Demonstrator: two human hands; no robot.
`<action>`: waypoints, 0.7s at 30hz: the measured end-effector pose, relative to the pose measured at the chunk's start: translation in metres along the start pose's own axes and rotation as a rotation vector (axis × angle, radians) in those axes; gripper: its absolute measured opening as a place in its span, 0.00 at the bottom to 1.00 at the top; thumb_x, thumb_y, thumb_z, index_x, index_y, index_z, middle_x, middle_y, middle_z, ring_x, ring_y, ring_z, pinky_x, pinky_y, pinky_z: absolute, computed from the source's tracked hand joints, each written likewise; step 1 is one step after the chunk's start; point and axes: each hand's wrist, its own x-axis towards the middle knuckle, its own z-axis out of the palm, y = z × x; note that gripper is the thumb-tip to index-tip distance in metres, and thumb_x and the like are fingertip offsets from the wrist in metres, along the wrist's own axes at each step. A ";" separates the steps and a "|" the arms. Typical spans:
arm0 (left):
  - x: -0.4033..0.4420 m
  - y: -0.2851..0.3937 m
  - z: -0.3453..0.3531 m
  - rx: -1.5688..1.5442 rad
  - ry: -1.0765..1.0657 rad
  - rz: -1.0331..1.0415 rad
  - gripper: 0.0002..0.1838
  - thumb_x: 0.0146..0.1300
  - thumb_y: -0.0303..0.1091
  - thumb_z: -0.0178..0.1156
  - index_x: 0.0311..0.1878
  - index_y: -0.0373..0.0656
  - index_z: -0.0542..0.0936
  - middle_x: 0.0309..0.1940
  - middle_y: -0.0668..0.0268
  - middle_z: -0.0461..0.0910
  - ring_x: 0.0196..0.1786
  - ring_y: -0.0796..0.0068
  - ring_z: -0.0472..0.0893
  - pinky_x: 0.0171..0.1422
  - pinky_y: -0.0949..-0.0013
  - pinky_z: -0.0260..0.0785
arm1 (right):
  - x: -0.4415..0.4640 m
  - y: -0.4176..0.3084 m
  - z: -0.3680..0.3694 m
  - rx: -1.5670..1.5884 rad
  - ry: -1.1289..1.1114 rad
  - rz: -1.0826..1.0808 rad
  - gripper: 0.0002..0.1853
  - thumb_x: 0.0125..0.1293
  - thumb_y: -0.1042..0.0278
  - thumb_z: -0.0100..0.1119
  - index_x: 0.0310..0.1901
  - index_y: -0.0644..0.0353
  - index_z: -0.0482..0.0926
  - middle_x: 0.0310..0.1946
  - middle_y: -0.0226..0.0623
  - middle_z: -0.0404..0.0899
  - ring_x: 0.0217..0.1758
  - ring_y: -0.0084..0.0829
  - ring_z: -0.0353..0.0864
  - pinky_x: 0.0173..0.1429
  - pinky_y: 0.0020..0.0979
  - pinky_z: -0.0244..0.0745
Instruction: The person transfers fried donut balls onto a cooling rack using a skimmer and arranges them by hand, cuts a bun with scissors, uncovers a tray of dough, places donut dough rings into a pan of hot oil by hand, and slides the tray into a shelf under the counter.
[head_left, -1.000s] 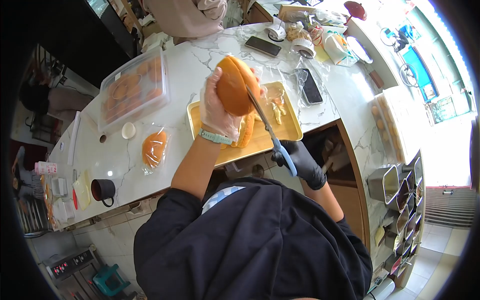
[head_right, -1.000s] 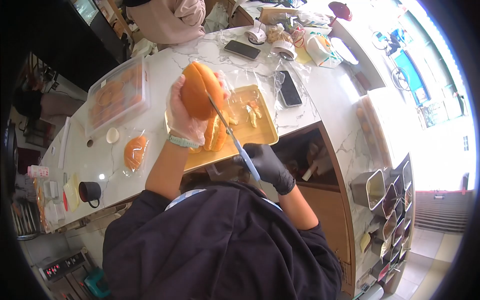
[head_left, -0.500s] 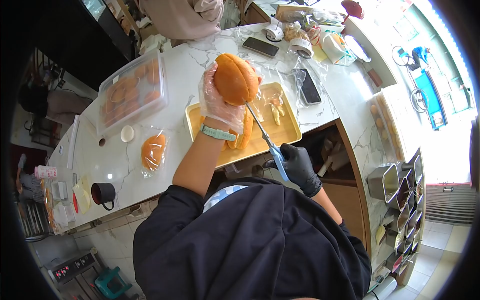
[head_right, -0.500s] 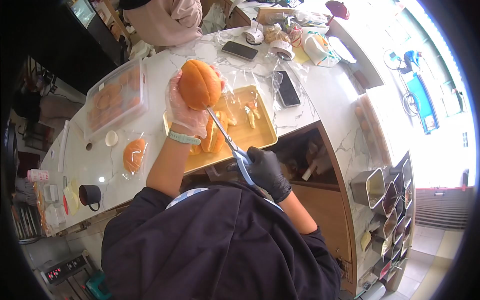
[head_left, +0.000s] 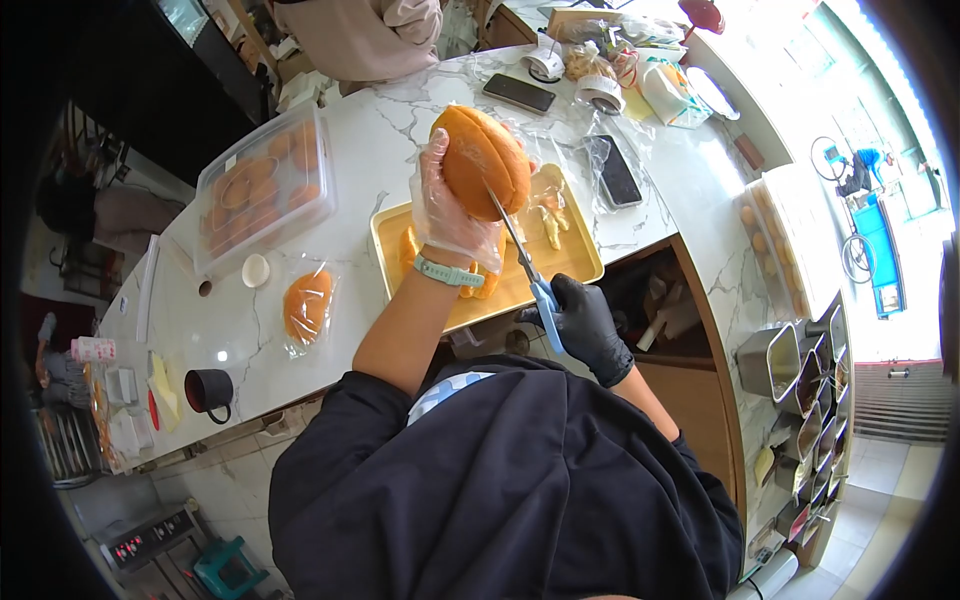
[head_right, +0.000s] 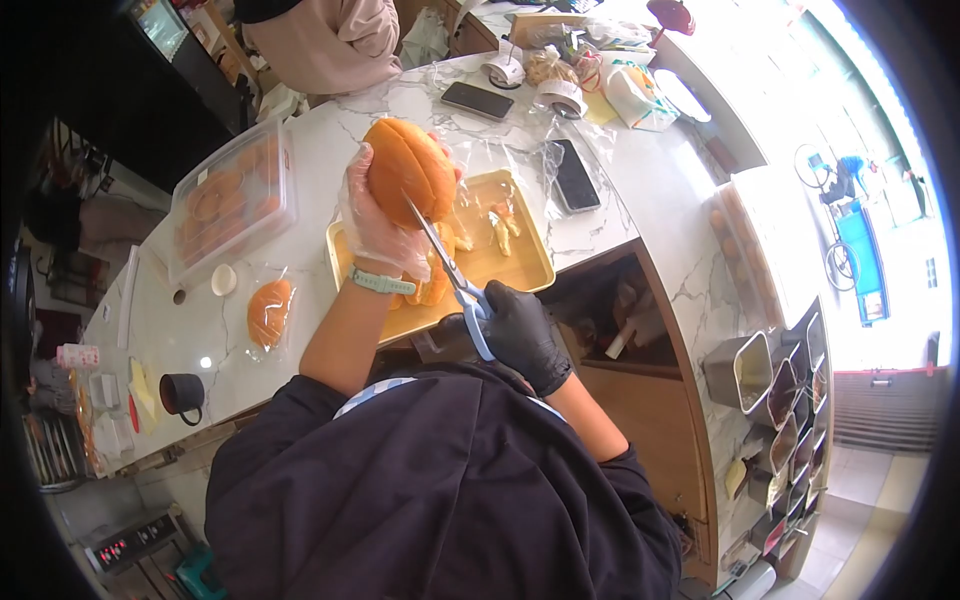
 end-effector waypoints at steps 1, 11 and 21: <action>0.001 0.000 -0.001 -0.004 -0.009 0.004 0.25 0.56 0.50 0.44 0.49 0.40 0.65 0.42 0.53 0.70 0.44 0.58 0.72 0.48 0.53 0.66 | 0.001 -0.001 0.001 -0.001 0.006 0.016 0.21 0.42 0.58 0.69 0.21 0.66 0.68 0.13 0.45 0.67 0.14 0.32 0.59 0.22 0.30 0.61; -0.007 -0.007 0.001 0.028 -0.044 0.015 0.24 0.55 0.50 0.48 0.50 0.45 0.65 0.42 0.53 0.70 0.44 0.60 0.73 0.48 0.52 0.68 | 0.007 -0.013 0.001 -0.055 0.084 -0.031 0.24 0.42 0.54 0.68 0.17 0.66 0.67 0.10 0.42 0.63 0.13 0.26 0.55 0.20 0.29 0.59; -0.016 -0.013 -0.003 0.212 -0.096 0.095 0.27 0.58 0.48 0.46 0.58 0.49 0.58 0.43 0.54 0.70 0.43 0.59 0.74 0.46 0.54 0.69 | 0.014 -0.019 -0.005 -0.050 0.071 -0.016 0.25 0.43 0.52 0.68 0.17 0.68 0.68 0.09 0.40 0.62 0.14 0.24 0.53 0.20 0.31 0.58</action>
